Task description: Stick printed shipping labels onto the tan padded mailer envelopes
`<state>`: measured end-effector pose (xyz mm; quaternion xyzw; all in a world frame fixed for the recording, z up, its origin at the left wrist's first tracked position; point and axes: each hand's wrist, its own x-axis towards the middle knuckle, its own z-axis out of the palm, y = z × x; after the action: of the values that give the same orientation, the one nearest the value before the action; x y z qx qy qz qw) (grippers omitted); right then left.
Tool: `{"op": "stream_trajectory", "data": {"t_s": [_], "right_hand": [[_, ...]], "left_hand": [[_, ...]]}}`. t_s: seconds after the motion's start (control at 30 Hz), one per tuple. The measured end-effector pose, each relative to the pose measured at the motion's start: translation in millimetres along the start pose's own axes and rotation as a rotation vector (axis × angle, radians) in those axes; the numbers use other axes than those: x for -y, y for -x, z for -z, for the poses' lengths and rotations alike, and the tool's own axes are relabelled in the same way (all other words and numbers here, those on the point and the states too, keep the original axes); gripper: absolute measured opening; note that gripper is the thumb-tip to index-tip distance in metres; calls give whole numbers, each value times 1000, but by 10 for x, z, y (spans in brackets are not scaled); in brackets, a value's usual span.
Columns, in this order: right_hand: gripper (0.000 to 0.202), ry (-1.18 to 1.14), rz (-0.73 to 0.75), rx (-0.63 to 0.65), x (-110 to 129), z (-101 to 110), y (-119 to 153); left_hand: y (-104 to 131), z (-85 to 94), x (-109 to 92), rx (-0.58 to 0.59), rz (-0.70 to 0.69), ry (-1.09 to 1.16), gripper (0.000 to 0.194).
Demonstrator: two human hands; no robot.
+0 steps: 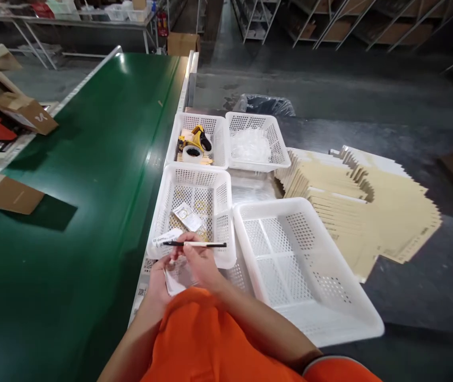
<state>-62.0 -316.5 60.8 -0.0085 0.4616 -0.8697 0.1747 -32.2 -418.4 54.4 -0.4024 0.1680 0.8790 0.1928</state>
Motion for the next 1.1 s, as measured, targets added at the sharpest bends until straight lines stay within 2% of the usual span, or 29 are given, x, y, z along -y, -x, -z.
{"op": "stream_trajectory", "data": {"t_s": [0.13, 0.27, 0.33, 0.57, 0.67, 0.73, 0.87, 1.0, 1.1], "right_hand": [[30, 313, -37, 39, -29, 106, 148], [37, 432, 35, -88, -101, 120, 195], [40, 506, 70, -102, -111, 110, 194], [40, 728, 166, 86, -87, 97, 181], [39, 848, 260, 69, -87, 99, 168], [39, 858, 259, 37, -90, 100, 162], [38, 813, 185, 59, -99, 90, 162], [39, 804, 158, -3, -98, 80, 167], [38, 734, 91, 35, -93, 91, 164]], "left_hand": [[45, -21, -61, -19, -17, 9, 19], [53, -12, -64, 20, 39, 18, 32], [48, 3, -47, 48, 51, 29, 37], [29, 25, 0, 99, 67, 40, 41], [35, -6, 3, 78, 55, 40, 40], [44, -24, 1, 66, 34, 32, 39], [50, -22, -5, 53, 50, 30, 39], [31, 1, -5, 20, 56, 33, 38], [17, 5, -2, 6, 46, 35, 35]]}}
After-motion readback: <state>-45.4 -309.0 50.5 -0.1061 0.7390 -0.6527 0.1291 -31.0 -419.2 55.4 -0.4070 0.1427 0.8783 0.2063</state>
